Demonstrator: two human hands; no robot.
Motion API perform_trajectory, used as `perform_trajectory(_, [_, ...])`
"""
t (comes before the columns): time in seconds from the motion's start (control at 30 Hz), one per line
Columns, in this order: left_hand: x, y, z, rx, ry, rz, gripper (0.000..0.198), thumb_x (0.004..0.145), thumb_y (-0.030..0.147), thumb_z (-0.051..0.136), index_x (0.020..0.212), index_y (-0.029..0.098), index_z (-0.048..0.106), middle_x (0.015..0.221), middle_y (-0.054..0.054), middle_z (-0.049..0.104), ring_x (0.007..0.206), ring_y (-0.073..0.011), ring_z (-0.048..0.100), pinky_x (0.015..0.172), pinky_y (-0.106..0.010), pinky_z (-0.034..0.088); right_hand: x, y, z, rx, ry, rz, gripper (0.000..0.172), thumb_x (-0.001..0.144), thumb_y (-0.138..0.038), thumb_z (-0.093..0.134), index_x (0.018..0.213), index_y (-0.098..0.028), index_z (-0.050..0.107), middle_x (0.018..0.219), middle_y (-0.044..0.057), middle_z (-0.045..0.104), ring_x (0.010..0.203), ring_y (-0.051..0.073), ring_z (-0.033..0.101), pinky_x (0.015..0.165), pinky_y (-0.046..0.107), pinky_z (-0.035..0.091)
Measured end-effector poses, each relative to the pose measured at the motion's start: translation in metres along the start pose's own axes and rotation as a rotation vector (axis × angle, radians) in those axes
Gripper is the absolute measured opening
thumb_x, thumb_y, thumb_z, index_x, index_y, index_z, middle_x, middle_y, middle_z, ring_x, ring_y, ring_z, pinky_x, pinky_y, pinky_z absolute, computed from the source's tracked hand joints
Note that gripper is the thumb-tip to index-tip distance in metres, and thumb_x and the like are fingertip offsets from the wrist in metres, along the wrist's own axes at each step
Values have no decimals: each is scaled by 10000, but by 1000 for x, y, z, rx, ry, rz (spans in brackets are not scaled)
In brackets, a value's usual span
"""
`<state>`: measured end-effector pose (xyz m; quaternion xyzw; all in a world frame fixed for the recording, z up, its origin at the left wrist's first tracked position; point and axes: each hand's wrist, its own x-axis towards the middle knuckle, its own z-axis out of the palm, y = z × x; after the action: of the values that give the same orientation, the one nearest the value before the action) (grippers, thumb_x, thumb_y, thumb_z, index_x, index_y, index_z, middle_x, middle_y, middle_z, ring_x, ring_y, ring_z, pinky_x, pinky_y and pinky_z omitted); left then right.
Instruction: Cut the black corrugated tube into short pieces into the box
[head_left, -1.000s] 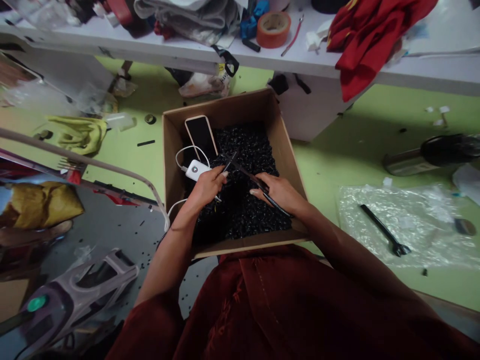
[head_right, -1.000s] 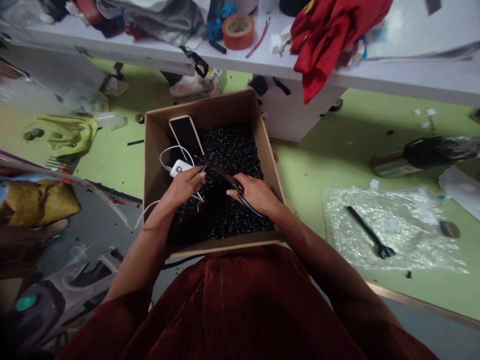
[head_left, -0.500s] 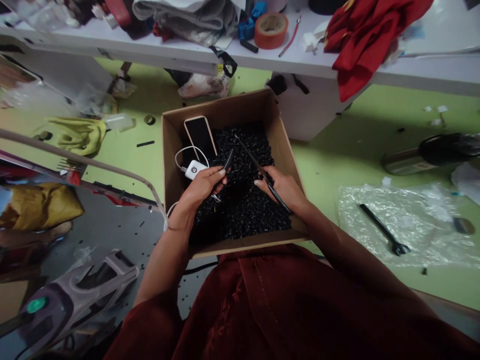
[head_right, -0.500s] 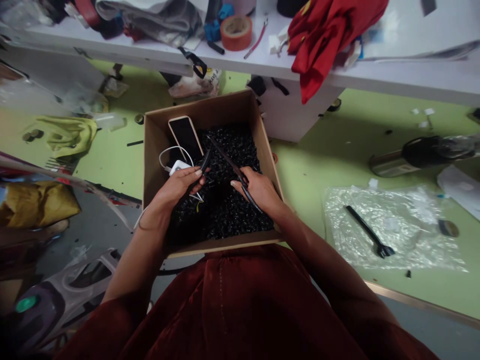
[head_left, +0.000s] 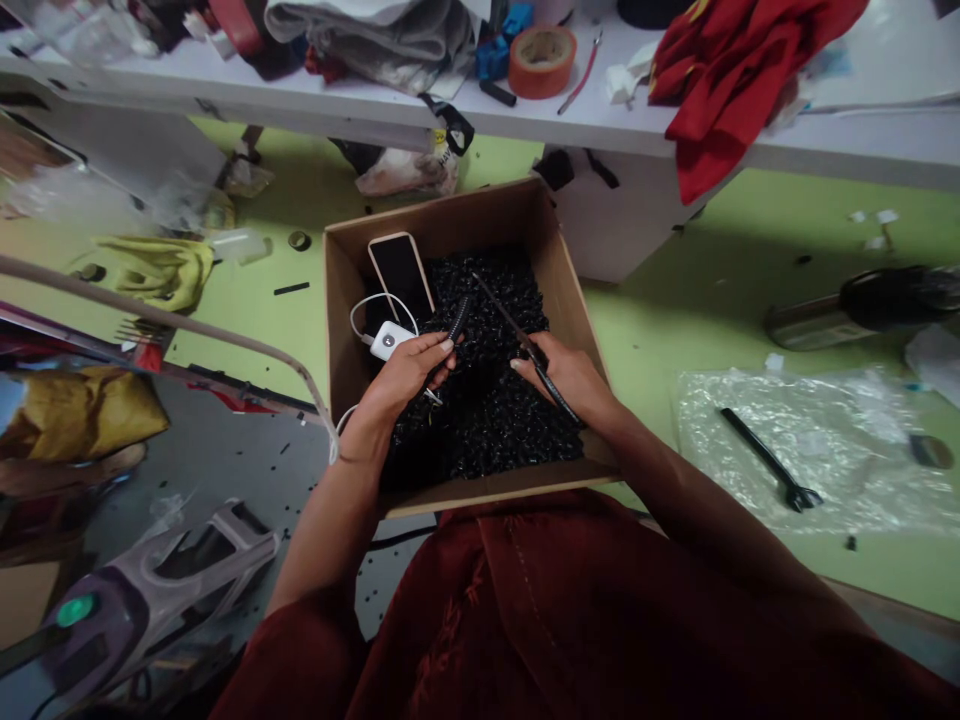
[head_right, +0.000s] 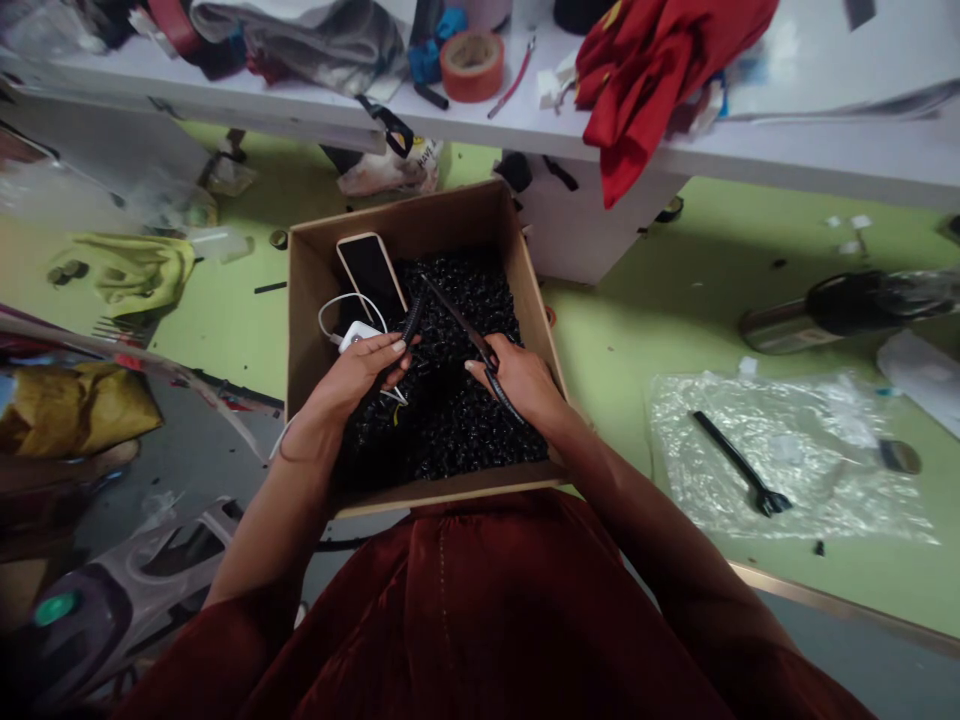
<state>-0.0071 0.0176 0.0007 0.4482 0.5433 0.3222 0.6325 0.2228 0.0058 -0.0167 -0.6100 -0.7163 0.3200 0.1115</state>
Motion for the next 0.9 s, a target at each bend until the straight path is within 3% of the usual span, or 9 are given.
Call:
perform_trajectory(0.17, [6, -9, 0, 321, 120, 87, 184, 811, 314, 532, 793, 145, 602, 620, 21, 520, 477, -56, 402, 442, -194, 298, -1, 1, 3, -4, -94, -33, 470, 847, -497, 479, 1202, -190, 509, 1013, 112, 668, 890, 275, 619, 691, 337, 395])
perform_trajectory(0.3, [4, -8, 0, 400, 138, 111, 220, 822, 328, 514, 853, 141, 625, 629, 24, 531, 487, -62, 403, 464, -202, 318, -2, 1, 6, -55, -182, -102, 484, 834, -530, 488, 1172, -184, 511, 1094, 133, 633, 942, 289, 601, 719, 352, 398])
perform_trajectory(0.53, [0, -1, 5, 496, 135, 115, 202, 834, 279, 503, 816, 134, 642, 607, 27, 515, 501, -72, 400, 505, -216, 332, -1, 2, 5, -1, -159, -104, 543, 842, -547, 467, 1231, -168, 478, 1101, 142, 632, 970, 305, 597, 756, 380, 407])
perform_trajectory(0.9, [-2, -8, 10, 633, 101, 219, 323, 860, 270, 496, 1094, 139, 677, 751, -21, 645, 663, -128, 540, 646, -238, 425, -2, 0, 4, 3, -146, -91, 584, 828, -558, 505, 1258, -165, 466, 1120, 151, 630, 1025, 326, 588, 789, 402, 425])
